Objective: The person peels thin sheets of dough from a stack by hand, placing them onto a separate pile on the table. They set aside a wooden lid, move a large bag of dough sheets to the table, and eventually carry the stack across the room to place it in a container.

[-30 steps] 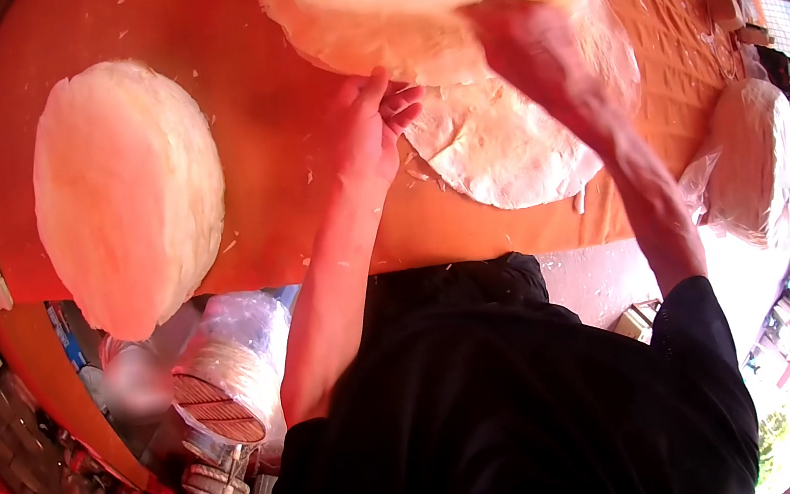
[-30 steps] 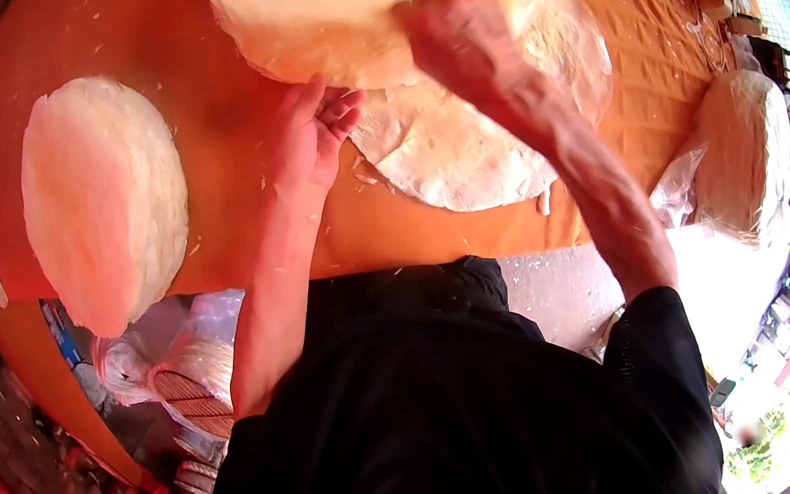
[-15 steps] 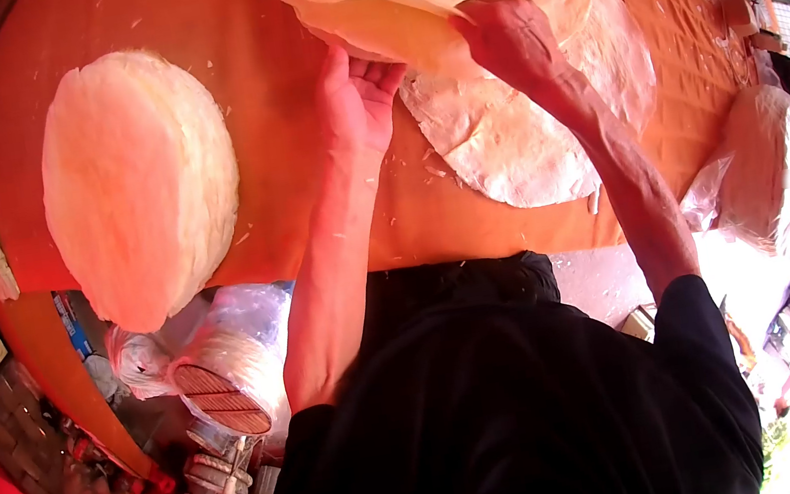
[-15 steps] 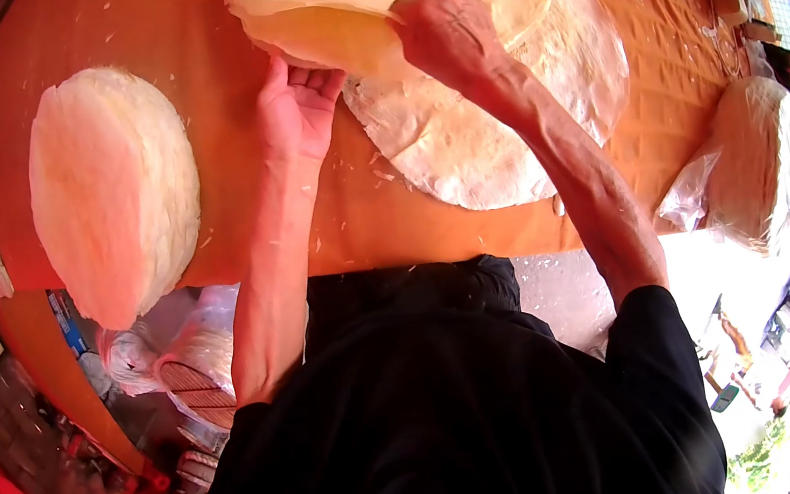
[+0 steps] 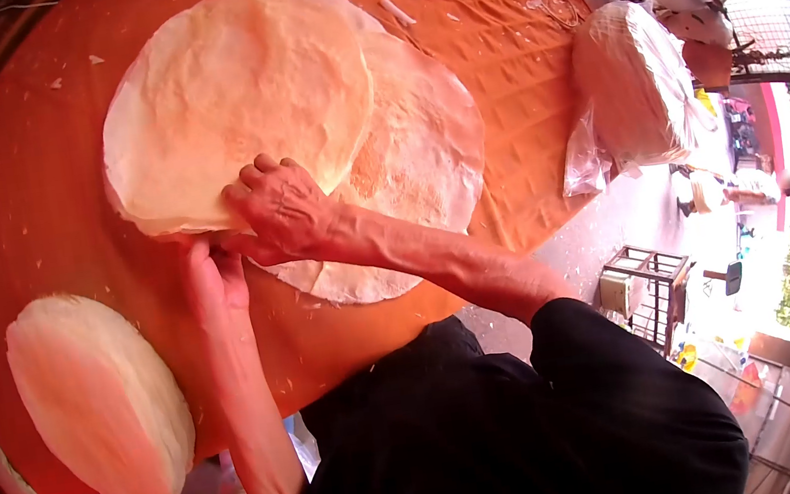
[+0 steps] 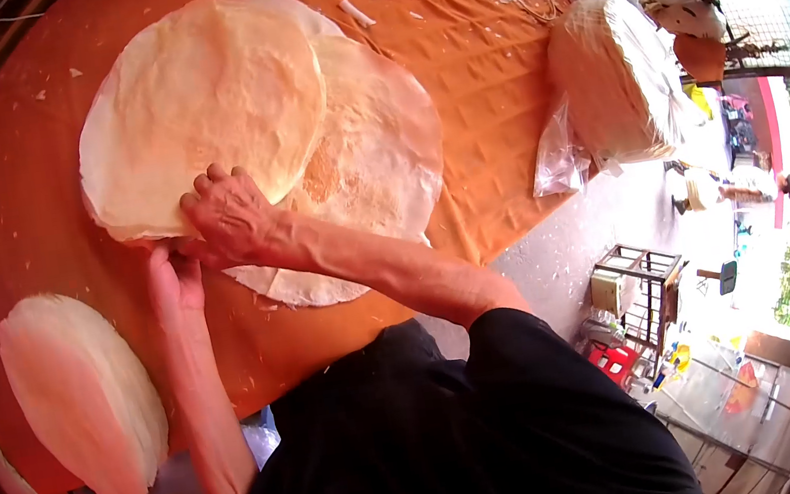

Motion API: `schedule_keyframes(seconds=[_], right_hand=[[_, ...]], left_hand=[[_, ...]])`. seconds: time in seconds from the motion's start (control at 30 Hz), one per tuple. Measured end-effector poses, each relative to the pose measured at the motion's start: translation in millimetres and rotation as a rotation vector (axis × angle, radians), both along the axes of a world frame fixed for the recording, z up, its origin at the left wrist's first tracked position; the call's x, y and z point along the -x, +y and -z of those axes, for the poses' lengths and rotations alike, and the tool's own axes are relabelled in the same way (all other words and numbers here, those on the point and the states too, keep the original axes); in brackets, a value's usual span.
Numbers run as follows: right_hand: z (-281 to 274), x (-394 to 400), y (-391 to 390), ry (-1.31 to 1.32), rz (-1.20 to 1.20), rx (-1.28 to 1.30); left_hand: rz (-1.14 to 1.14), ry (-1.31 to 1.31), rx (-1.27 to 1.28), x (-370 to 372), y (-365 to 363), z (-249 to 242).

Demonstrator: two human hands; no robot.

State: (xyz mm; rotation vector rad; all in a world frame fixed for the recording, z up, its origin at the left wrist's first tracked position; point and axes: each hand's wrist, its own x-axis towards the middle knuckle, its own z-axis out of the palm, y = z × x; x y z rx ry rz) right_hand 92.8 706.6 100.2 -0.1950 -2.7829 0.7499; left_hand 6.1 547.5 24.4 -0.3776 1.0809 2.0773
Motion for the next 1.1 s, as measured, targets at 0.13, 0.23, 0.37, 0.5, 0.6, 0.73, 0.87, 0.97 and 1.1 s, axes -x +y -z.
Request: schedule_keyframes(seconds=[0.13,0.23,0.37,0.5,0.6,0.73,0.87,0.97,1.1], right_hand=[[-41.9,-18.8,10.8,0.088,0.012,0.263],[-50.8,-44.9,17.7,0.057,0.013,0.342],[-48.2,-49.8,44.0,-0.117,-0.076,0.158],[-116.6,-14.6,119.1,0.135,0.135,-0.26],[-172.7,-10.6,160.0,0.186,0.303,-0.356],[-202.4,-23.1,134.7,0.294,0.175,-0.487],[-140.3,-32.6,54.2,0.256,-0.148,-0.336],[-28.9,-55.9,5.7,0.025,-0.298,-0.097],[-4.7,-73.4,-19.5,-0.201,-0.319,-0.109]], left_hand=[[-0.079,0.033,-0.115,-42.8,10.3,-63.6],[0.001,0.057,-0.188,-85.1,13.6,-98.5],[0.071,-0.03,-0.124,-105.4,-13.6,-75.1],[0.005,-0.059,-0.067,-124.3,-37.4,-60.4],[0.001,-0.086,0.009,-131.6,-53.7,-41.1],[-0.004,-0.034,0.082,-138.8,-54.6,-43.9],[0.019,0.04,0.048,-142.2,-54.4,-55.7],[0.0,0.053,0.053,-140.5,-50.3,-61.9],[0.018,0.046,0.127,-141.7,-57.5,-61.4]])
